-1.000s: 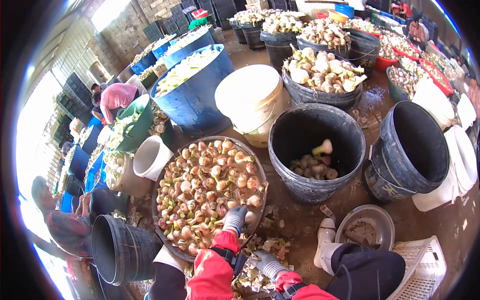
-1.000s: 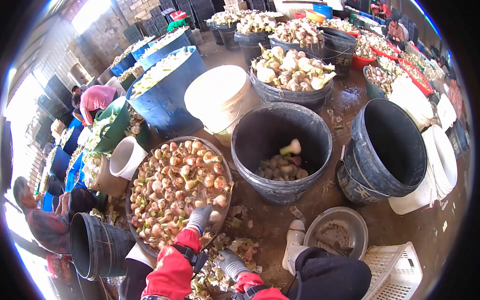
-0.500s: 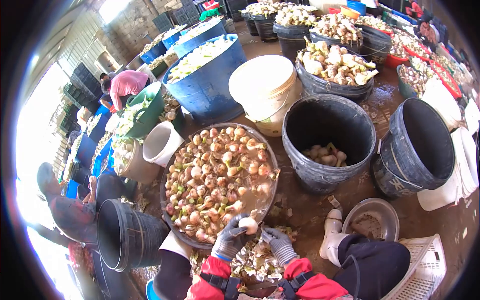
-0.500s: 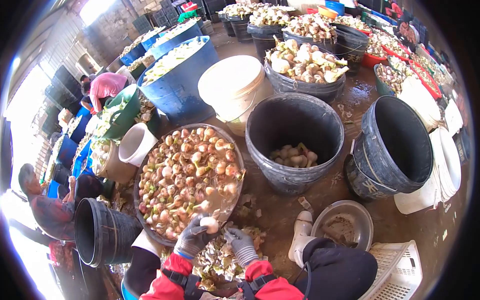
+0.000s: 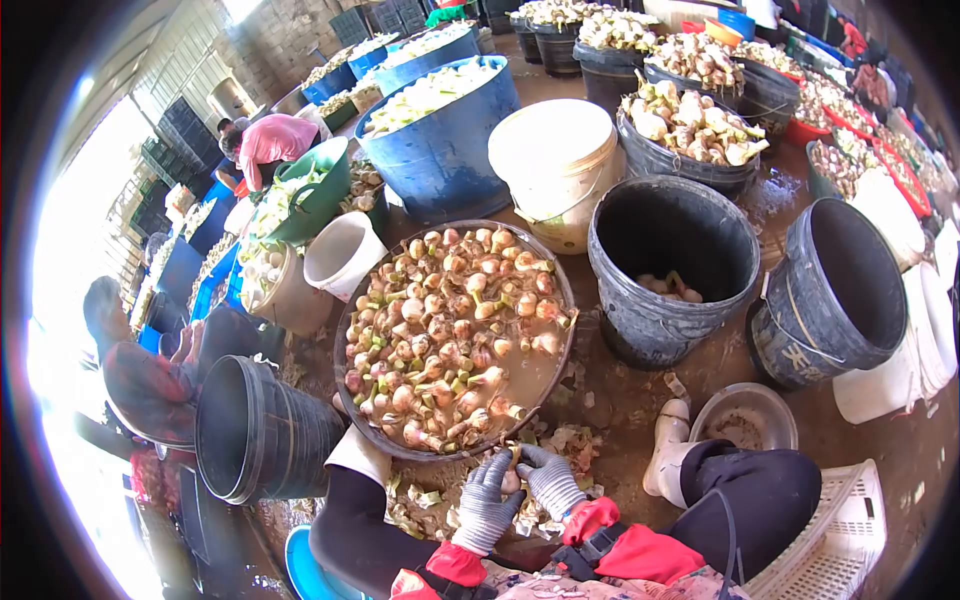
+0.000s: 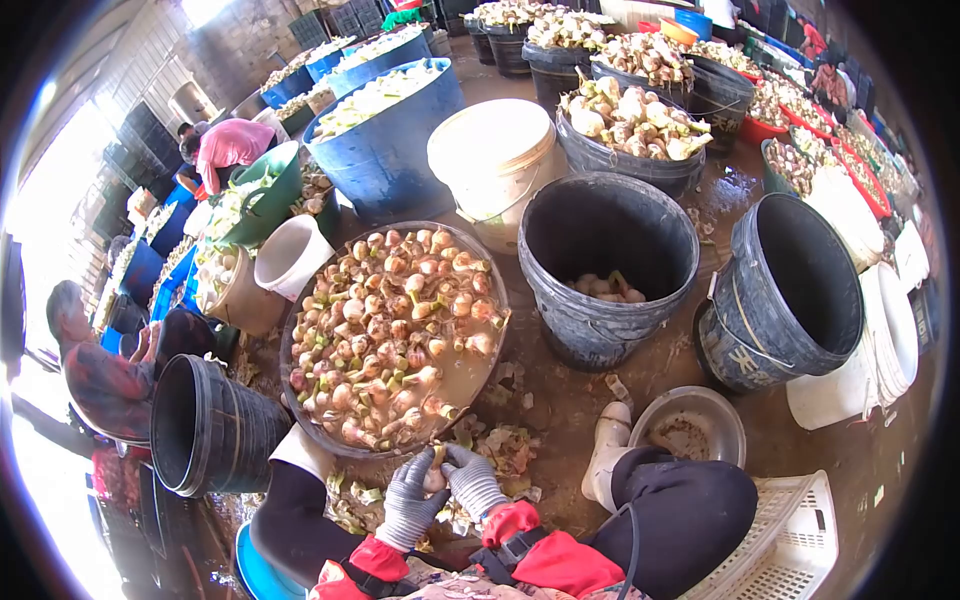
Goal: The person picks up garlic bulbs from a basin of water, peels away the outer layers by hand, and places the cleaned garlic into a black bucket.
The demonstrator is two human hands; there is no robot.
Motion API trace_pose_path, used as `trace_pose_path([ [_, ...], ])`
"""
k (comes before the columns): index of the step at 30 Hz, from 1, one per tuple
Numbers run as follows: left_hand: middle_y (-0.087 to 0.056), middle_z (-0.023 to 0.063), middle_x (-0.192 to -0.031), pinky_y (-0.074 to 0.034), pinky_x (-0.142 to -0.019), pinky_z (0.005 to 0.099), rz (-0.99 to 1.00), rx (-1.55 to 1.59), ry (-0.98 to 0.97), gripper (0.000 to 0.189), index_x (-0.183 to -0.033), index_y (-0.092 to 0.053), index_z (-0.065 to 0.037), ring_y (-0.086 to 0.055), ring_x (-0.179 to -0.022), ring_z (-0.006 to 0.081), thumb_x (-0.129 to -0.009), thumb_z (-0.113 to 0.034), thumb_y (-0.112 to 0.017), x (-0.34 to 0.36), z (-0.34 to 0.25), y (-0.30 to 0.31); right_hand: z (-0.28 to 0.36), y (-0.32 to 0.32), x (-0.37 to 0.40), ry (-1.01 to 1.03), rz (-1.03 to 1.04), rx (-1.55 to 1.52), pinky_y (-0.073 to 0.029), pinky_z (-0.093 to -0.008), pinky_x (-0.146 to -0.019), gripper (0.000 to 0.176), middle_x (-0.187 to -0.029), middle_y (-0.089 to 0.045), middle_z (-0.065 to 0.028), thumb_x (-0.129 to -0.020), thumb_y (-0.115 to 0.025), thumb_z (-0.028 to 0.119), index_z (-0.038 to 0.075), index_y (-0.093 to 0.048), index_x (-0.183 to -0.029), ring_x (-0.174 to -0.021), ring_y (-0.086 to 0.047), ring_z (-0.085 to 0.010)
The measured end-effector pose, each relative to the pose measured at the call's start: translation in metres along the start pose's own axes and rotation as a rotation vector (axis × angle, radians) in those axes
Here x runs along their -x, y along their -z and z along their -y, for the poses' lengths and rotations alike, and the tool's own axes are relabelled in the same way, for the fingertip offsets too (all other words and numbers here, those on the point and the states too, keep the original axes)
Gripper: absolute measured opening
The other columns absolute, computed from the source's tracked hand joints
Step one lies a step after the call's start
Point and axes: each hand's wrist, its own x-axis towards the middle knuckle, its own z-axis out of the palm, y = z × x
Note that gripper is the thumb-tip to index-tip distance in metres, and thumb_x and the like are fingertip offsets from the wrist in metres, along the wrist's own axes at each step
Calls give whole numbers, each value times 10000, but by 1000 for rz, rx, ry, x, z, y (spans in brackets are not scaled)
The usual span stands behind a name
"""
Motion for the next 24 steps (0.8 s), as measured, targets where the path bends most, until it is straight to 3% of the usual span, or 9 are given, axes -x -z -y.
trace_pose_path([
  [5, -553, 200, -1147, -481, -889, 362, -58, 456, 161, 793, -1356, -372, -42, -584, -1022, 295, -660, -53, -750, 4, 11, -15, 2, 7, 2, -1, -66, 76, -469, -251, -852, 352, -1057, -637, -83, -858, -517, -35, -21, -552, -1208, -947, -586, -139],
  [7, -548, 184, -1168, -500, -878, 427, -164, 1271, 604, 834, -1384, -290, -113, -585, -1038, 341, -677, -11, -720, 2, 9, -7, 13, 12, 6, 114, 36, 55, -474, -249, -844, 334, -1053, -640, -83, -859, -510, -25, -21, -569, -1188, -941, -588, -135],
  [9, -510, 193, -1220, -517, -856, 460, -33, 1884, 650, 615, -1328, -350, -112, -564, -1070, 352, -776, -69, -618, -5, -2, 16, 11, 16, 3, 128, 40, 75, -474, -243, -845, 320, -1052, -642, -83, -858, -518, -14, -19, -583, -1172, -940, -589, -130],
  [11, -523, 194, -1203, -512, -870, 455, -98, 2078, 753, 480, -1253, -438, -60, -550, -1098, 339, -808, -113, -609, -2, 8, 8, 12, 17, 2, 173, 26, 123, -459, -267, -883, 320, -1062, -652, -95, -851, -550, 59, -15, -589, -1160, -981, -594, -159],
  [15, -525, 183, -1207, -499, -895, 427, -123, 1879, 747, 482, -1247, -457, 2, -547, -1107, 309, -838, -197, -618, 1, 18, -5, 11, 16, -4, 45, 166, -154, -483, -240, -794, 308, -1027, -641, -47, -879, -597, 95, 16, -597, -1177, -899, -583, -98],
  [17, -514, 168, -1228, -481, -912, 376, -90, 1527, 673, 630, -1322, -380, 44, -546, -1098, 268, -834, -240, -660, 5, 21, -11, 7, 14, -3, -1, 119, -180, -484, -238, -789, 316, -1028, -641, -44, -876, -607, 105, 10, -595, -1177, -889, -584, -96],
  [19, -507, 156, -1233, -454, -922, 314, -67, 806, 393, 744, -1365, -329, 52, -523, -1108, 210, -805, -241, -722, 11, 24, -21, 8, 9, 1, -97, 33, -229, -485, -233, -778, 334, -1030, -639, -38, -871, -628, 126, -2, -590, -1177, -868, -586, -94],
  [23, -582, 93, -1102, -475, -863, 344, 132, 1837, 659, 719, -1338, -406, -31, -575, -974, 206, -864, -559, -528, 3, 34, -15, 11, 9, 4, -5, 35, -222, -489, -233, -775, 309, -990, -657, -51, -862, -634, 117, -16, -606, -1140, -855, -598, -104],
  [24, -597, 77, -1036, -485, -817, 380, -3, 1715, 1012, 669, -1226, -519, -83, -583, -881, 222, -871, -640, -408, -9, 18, -3, 15, 7, 7, 37, 40, -195, -487, -230, -758, 272, -961, -660, -53, -863, -629, 105, -24, -617, -1101, -846, -597, -95],
])
